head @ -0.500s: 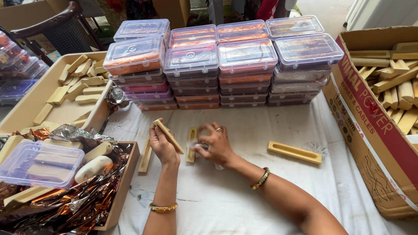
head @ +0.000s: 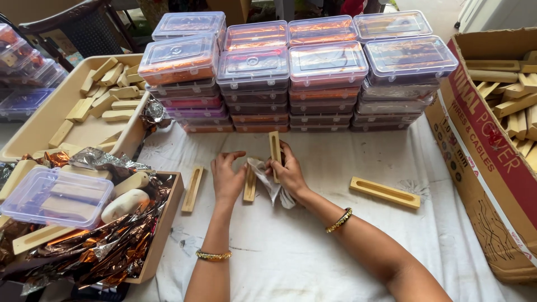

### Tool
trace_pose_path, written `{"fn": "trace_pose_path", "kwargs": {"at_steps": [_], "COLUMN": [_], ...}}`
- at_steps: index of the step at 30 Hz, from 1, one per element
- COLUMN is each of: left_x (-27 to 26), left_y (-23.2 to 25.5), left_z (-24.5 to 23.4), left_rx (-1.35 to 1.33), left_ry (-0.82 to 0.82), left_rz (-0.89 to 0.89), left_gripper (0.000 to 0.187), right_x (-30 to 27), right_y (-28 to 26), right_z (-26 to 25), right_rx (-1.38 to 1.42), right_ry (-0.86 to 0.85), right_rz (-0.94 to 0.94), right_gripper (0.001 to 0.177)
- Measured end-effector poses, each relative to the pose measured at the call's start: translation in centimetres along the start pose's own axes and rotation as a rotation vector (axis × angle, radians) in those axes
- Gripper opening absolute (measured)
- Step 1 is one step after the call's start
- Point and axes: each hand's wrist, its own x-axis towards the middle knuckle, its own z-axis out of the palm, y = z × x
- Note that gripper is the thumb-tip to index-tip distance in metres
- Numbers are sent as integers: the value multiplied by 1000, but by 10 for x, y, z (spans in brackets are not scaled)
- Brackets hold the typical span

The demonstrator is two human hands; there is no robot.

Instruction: The person wipes a wooden block with a cloth, then wraps it in a copper-colored foil sheet. They place the wrapped item into a clear plastic container and close the lid. The person then picks up another wooden block and repeats the wrapping process.

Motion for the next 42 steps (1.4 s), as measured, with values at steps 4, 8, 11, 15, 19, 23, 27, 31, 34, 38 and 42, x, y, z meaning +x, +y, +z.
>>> {"fn": "trace_pose_path", "kwargs": {"at_steps": [4,8,11,15,19,23,27,31,34,38,42], "left_x": [-1,-3,-2,0,-10,-27,-29,-25,-21,-18,-17], "left_y": [20,15,-3,11,21,45,37,39,35,46,51], "left_z": [-8,1,7,3,25,47,55,48,44,34,26], "left_rx": [463,414,397,132,-620,-763,-889,-1076,-1129,-1193,-1241], "left_ry": [-196,-345,-284,17,50,-121,-120,4,74,108,45], "left_rz": [34,-22,29,-80,-143,-229,-333,-385,-411,-438,-432], "left_gripper": [70,78,84,72,71,64,57,58,56,54,50], "right_x": [-5,-3,-8,-18,-15,-12,-22,-25,-27,-28,-29], "right_y": [-18,-3,-10,-30,-8,-3,-26,-22,-24,-25,-32], "right_z": [5,9,11,15,15,14,21,21,22,22,23], "right_rx": [-32,-106,-103,-211,-238,-249,-381,-558,-613,-635,-647], "right_ry": [45,49,16,0,-9,2,-22,-112,-202,-239,-228], "right_rz": [50,-33,-55,-23,-180,-308,-207,-326,-425,-445,-411], "right_gripper": [76,81,78,71,68,63,59,60,66,74,81]}}
